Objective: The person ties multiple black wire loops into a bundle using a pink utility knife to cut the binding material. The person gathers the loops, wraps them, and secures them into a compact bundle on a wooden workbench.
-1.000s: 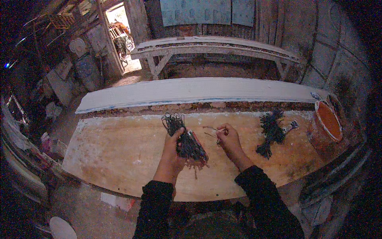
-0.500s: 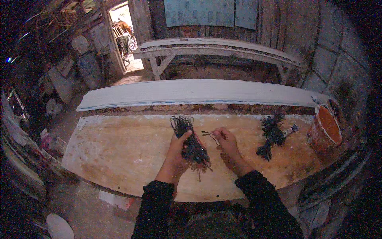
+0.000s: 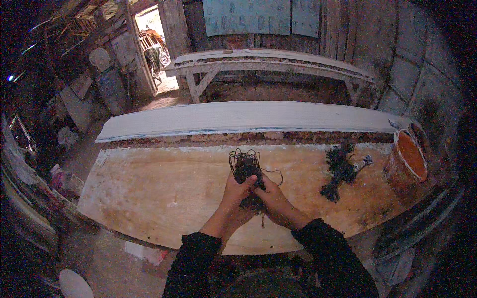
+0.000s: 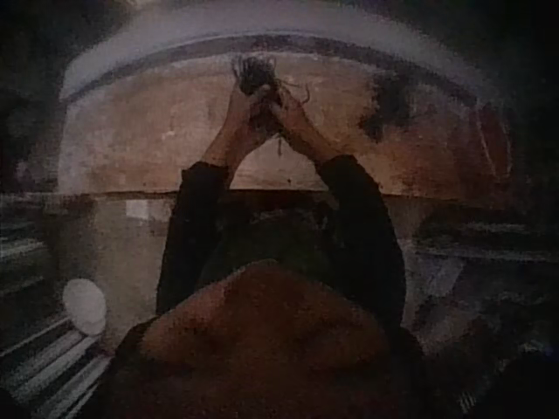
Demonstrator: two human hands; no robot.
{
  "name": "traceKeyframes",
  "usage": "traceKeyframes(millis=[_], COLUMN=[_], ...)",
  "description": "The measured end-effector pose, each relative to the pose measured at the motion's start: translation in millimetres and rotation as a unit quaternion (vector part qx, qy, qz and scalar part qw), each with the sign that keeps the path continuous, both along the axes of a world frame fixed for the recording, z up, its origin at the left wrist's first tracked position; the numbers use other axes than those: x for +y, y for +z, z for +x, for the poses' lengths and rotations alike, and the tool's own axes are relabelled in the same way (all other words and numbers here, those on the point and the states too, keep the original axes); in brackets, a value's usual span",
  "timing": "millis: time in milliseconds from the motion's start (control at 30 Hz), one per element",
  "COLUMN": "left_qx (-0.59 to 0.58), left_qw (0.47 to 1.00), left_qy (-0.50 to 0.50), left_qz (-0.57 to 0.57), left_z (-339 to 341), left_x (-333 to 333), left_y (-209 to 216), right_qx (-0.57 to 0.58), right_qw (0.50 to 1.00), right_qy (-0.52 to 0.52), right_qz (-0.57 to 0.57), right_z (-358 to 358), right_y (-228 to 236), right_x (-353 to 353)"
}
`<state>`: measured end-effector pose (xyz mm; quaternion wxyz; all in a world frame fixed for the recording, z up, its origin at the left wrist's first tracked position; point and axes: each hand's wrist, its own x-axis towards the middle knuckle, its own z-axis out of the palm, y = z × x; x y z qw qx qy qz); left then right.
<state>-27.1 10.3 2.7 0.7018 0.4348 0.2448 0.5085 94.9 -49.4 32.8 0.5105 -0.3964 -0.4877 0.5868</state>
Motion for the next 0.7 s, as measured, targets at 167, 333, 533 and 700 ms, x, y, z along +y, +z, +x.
traceKeyframes(millis=[167,333,533,700], left_qx=[0.134,0.081,-0.015,-0.018], left_qw=[0.986,0.996,0.995,0.990], left_qy=[0.083,0.012,-0.058,-0.097], left_qz=[0.063,-0.020,-0.077,-0.104], left_z=[-4.6,-3.4,1.7,0.7], left_x=[13.8,6.1,-30.3,-40.4], left_y=[-12.2,-4.7,36.0,51.0], right_qx=[-0.023,-0.036,-0.084,-0.221], right_qw=[0.997,0.994,0.991,0.973], right_qy=[-0.074,-0.099,-0.034,-0.049], right_qz=[-0.030,-0.038,0.093,0.046], right_z=[10.5,15.3,-8.1,-5.7], right_y=[-5.3,-3.4,-6.6,20.1], right_x=[9.6,8.8,-5.7,-15.3])
